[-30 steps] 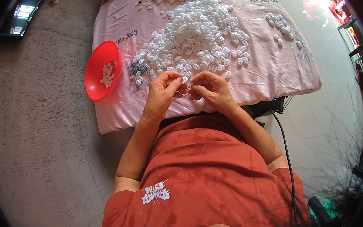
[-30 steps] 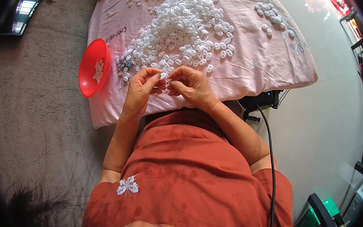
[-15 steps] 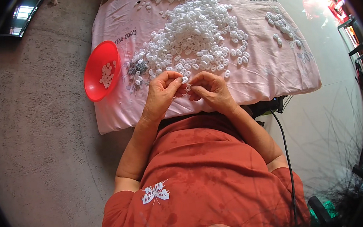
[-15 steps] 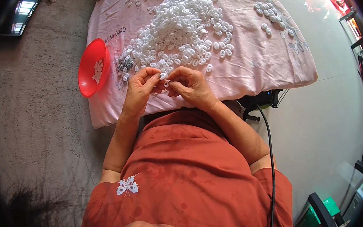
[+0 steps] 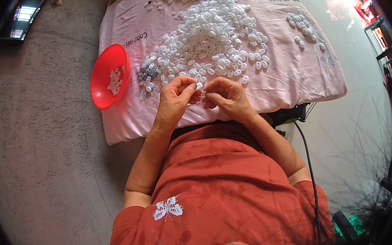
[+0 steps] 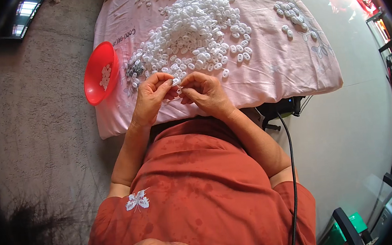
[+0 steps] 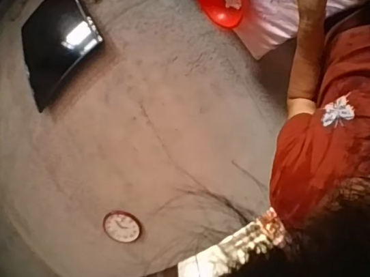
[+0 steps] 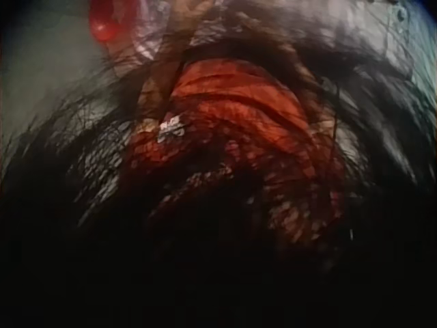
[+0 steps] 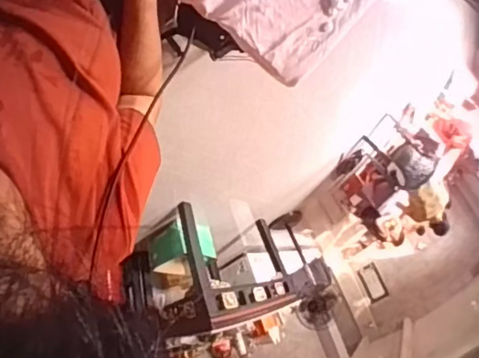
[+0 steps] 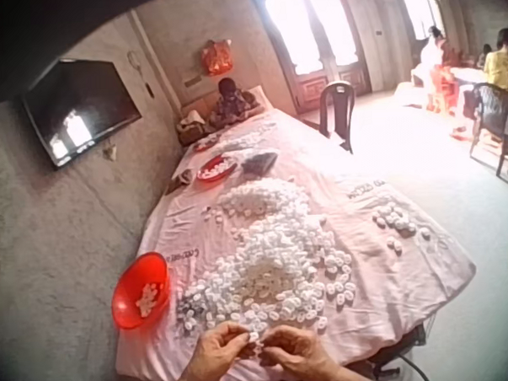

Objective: The person assembles small plastic parts by hand, taking pieces from a pile and joining them together.

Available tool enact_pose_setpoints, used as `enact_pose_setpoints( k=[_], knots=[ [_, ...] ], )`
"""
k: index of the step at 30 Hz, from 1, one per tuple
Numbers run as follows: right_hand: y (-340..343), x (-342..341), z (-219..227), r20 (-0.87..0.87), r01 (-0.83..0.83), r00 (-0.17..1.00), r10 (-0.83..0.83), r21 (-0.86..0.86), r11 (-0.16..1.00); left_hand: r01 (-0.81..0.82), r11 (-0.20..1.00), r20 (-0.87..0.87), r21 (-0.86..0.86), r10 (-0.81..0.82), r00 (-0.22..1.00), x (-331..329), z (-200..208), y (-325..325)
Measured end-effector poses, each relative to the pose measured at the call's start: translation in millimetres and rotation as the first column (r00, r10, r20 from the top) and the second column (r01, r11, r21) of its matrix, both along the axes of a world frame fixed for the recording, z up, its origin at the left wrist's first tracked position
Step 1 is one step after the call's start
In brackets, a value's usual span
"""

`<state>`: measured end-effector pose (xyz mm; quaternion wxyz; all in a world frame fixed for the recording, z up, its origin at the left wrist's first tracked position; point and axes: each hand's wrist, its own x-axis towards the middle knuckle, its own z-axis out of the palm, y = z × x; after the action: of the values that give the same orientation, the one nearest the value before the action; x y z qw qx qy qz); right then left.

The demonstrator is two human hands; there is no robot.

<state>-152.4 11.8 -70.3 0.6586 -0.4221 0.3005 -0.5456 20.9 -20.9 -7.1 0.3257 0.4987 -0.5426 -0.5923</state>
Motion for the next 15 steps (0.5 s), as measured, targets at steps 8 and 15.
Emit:
enact_pose_setpoints(
  k=[8,15],
  knots=[
    [-0.5,0.1,-0.6,-0.023,0.008,1.000,-0.008,-0.007,1.000,-0.003,1.000,0.022,-0.019,0.003,1.000,-2.4,0.1,1.0],
    [-0.4,-0.4,0.6,-0.024,0.004,1.000,-0.004,-0.009,1.000,0.000,0.999,0.042,-0.037,0.001,0.999,-2.7,-0.2,2.2]
  ],
)
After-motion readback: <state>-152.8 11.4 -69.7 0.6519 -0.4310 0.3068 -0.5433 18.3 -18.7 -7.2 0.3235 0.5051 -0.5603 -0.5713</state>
